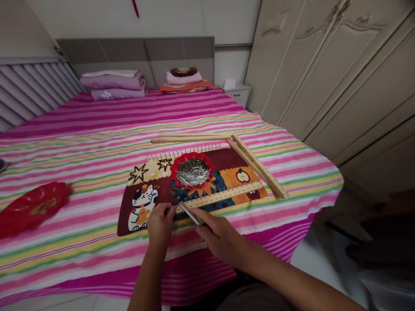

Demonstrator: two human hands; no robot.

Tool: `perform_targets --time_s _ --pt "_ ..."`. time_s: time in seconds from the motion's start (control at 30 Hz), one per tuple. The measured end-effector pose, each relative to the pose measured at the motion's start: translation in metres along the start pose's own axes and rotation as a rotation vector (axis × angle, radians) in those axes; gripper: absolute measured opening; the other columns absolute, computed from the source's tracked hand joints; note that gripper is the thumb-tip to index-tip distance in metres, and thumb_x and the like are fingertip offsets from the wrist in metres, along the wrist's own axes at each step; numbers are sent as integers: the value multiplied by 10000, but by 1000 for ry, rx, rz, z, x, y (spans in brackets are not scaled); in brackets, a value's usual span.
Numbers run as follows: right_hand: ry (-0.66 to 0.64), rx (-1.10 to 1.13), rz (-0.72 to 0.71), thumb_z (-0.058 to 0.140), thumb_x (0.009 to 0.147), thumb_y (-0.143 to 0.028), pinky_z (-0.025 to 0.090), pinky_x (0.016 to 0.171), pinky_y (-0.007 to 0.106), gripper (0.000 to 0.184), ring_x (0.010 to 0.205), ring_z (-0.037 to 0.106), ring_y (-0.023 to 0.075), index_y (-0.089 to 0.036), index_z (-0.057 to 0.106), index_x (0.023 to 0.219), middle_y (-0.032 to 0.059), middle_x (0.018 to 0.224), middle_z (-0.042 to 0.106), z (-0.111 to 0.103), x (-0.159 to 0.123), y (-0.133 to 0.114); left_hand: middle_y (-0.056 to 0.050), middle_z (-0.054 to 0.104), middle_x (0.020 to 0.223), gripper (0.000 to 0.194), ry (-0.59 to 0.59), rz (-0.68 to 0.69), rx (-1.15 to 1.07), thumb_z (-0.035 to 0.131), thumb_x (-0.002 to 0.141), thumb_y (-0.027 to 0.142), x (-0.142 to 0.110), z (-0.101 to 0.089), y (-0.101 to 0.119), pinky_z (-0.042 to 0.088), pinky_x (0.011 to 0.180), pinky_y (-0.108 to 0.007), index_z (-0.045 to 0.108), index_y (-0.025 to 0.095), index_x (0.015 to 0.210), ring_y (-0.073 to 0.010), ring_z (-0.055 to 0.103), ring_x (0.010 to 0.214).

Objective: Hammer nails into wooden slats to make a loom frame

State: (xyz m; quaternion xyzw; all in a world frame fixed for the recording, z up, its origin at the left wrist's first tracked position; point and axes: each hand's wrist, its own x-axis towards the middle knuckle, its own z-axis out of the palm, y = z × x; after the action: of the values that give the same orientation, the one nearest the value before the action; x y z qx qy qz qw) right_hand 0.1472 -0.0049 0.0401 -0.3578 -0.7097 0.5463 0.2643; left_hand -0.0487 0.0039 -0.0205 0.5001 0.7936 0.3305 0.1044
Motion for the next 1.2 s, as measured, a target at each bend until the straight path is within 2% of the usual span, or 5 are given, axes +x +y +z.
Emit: perform_targets --time_s 0.33,0.57,0.77,1.03,1.2 --pt "273 108 174 454 901 -311 295 465 222 492 498 355 109 -208 461 1382 -56 594 411 -45 -62 26 -40 702 864 366 -121 -140 -320 563 688 417 21 -20 -2 490 753 -316 664 195 961 -196 630 799" --pt "411 149 287 473 875 -366 279 417 214 555 477 369 109 -137 473 1380 -36 599 456 -57 -77 42 -115 674 948 315 -126 75 328 467 804 359 70 -5 55 433 836 -378 719 184 874 -263 592 943" --pt "378 172 304 480 880 -399 280 391 206 558 445 373 97 -162 467 1384 -35 608 489 -58 -81 45 -201 650 1064 404 -138 55 642 441 813 393 86 27 77 383 811 -478 715 118 923 -365 554 1007" --pt "350 239 285 485 880 -406 232 372 197 626 418 322 82 -100 393 1418 -80 543 383 -56 -80 48 -172 685 1021 260 -178 -126 474 523 735 301 98 30 76 384 825 -470 716 165 843 -358 574 1032" --pt "343 226 288 500 870 -424 218 355 200 629 376 310 80 -114 413 1410 -100 489 351 -55 -81 47 -60 680 700 205 -144 -175 -214 612 628 389 97 25 49 435 729 -358 668 192 625 -248 621 780"
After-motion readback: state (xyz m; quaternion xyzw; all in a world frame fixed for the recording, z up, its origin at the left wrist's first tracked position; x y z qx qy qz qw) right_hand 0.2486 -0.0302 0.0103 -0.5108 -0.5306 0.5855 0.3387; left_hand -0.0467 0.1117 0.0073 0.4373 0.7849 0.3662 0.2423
